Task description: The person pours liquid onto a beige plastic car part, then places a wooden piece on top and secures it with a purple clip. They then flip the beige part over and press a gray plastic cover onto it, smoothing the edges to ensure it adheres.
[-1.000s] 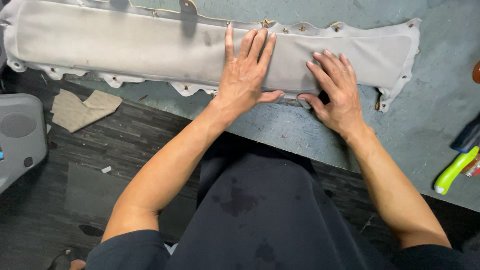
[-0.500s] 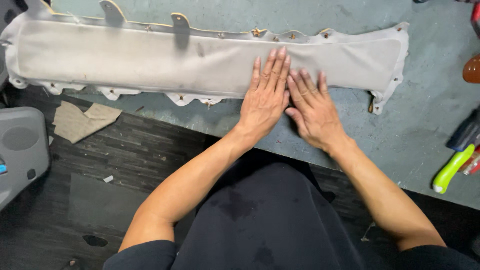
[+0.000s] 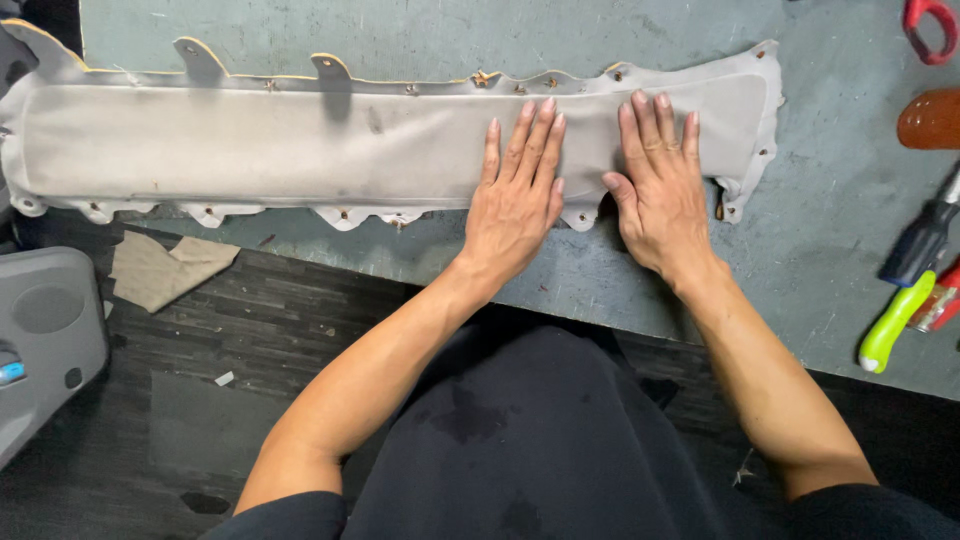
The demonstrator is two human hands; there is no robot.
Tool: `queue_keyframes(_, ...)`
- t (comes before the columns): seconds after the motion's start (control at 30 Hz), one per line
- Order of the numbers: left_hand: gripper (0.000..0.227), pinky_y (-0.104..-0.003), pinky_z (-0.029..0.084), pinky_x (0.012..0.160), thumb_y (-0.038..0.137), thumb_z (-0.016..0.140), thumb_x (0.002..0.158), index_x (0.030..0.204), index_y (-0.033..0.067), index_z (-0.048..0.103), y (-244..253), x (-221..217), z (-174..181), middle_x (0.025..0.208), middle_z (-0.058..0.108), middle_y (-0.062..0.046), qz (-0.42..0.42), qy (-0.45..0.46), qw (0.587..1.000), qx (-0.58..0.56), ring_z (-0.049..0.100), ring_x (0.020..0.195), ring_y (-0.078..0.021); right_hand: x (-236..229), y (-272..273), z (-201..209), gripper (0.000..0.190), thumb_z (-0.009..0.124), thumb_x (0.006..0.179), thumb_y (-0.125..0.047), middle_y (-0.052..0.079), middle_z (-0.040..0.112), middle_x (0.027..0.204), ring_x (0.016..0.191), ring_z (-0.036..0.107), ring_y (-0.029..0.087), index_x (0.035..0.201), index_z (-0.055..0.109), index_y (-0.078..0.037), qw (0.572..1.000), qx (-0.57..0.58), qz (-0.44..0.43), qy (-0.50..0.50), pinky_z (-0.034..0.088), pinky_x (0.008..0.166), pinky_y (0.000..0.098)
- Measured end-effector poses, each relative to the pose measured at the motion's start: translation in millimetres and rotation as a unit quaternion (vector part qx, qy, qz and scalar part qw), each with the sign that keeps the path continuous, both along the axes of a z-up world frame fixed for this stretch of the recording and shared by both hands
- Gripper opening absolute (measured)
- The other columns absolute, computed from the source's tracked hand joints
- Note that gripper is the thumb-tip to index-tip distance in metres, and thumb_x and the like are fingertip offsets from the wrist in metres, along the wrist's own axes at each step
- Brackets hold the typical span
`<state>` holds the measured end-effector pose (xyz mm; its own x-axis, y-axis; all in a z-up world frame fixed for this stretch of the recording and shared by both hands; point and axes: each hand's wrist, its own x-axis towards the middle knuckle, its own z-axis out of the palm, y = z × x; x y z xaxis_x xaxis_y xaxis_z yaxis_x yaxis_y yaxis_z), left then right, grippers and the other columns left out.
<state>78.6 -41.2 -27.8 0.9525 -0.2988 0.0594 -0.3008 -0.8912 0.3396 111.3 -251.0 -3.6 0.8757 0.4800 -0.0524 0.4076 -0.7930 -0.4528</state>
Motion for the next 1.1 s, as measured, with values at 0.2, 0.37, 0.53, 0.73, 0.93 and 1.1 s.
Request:
queue_keyframes(0.2, 0.071, -0.056, 0.011, 0.132, 0.032, 0.052, 0.108, 0.164, 0.0001, 0.024, -8, 9, -6, 0.172, 0.019, -0.014, -0.023, 0.010, 1.000, 0.005, 0.014, 0.161, -0.0293, 6, 18, -6, 0.063, 0.048, 0.112, -0.029, 0.016, 0.023, 0.173, 0.161, 0.013, 0.034, 0.165, 0.029, 0.000, 0.999, -0.025, 0.019, -0.009, 0.004, 0.129, 0.0592)
queue_keyframes(0.37, 0.072, -0.055, 0.011, 0.132, 0.032, 0.053, 0.105, 0.164, 0.0003, 0.026, -3, 6, -6, 0.173, 0.019, -0.012, -0.037, 0.024, 0.997, 0.058, 0.014, 0.161, -0.0274, -3, 29, -12, 0.063, 0.046, 0.111, -0.029, 0.014, 0.023, 0.173, 0.162, 0.013, 0.031, 0.164, 0.029, 0.000, 0.999, -0.017, 0.027, 0.018, 0.003, 0.131, 0.0578)
queue_keyframes(0.53, 0.070, -0.054, 0.011, 0.132, 0.035, 0.051, 0.109, 0.164, 0.0000, 0.026, -2, 4, -5, 0.172, 0.019, -0.012, -0.033, 0.013, 0.999, 0.010, 0.014, 0.161, -0.0268, 3, -11, -17, 0.063, 0.042, 0.115, -0.030, 0.011, 0.014, 0.176, 0.164, 0.009, 0.028, 0.168, 0.019, -0.004, 0.996, -0.084, -0.026, 0.015, 0.000, 0.132, 0.0550)
queue_keyframes(0.73, 0.069, -0.054, 0.011, 0.132, 0.038, 0.050, 0.110, 0.164, 0.0000, 0.027, -3, 2, -4, 0.172, 0.020, -0.013, -0.020, 0.001, 1.000, 0.004, 0.014, 0.160, -0.0267, 10, -56, -9, 0.063, 0.038, 0.117, -0.030, 0.015, 0.009, 0.177, 0.164, 0.005, 0.031, 0.168, 0.011, -0.003, 0.979, -0.110, -0.164, 0.049, -0.002, 0.130, 0.0571)
queue_keyframes(0.93, 0.067, -0.054, 0.013, 0.131, 0.033, 0.050, 0.108, 0.162, 0.0009, 0.029, -20, 18, -5, 0.171, 0.021, -0.013, -0.055, 0.008, 0.998, -0.004, 0.014, 0.160, -0.0281, -8, 1, -24, 0.064, 0.041, 0.114, -0.030, 0.016, 0.015, 0.174, 0.162, 0.008, 0.033, 0.166, 0.019, -0.002, 0.998, -0.048, -0.044, 0.010, 0.000, 0.129, 0.0569)
queue_keyframes(1.1, 0.064, -0.052, 0.013, 0.132, 0.029, 0.047, 0.109, 0.164, 0.0026, 0.028, -15, 18, -6, 0.172, 0.022, -0.011, -0.072, 0.008, 0.997, 0.001, 0.015, 0.160, -0.0252, 2, -24, -10, 0.060, 0.037, 0.114, -0.029, 0.012, 0.020, 0.174, 0.162, 0.012, 0.030, 0.166, 0.019, -0.006, 0.993, -0.072, -0.079, 0.039, 0.001, 0.130, 0.0550)
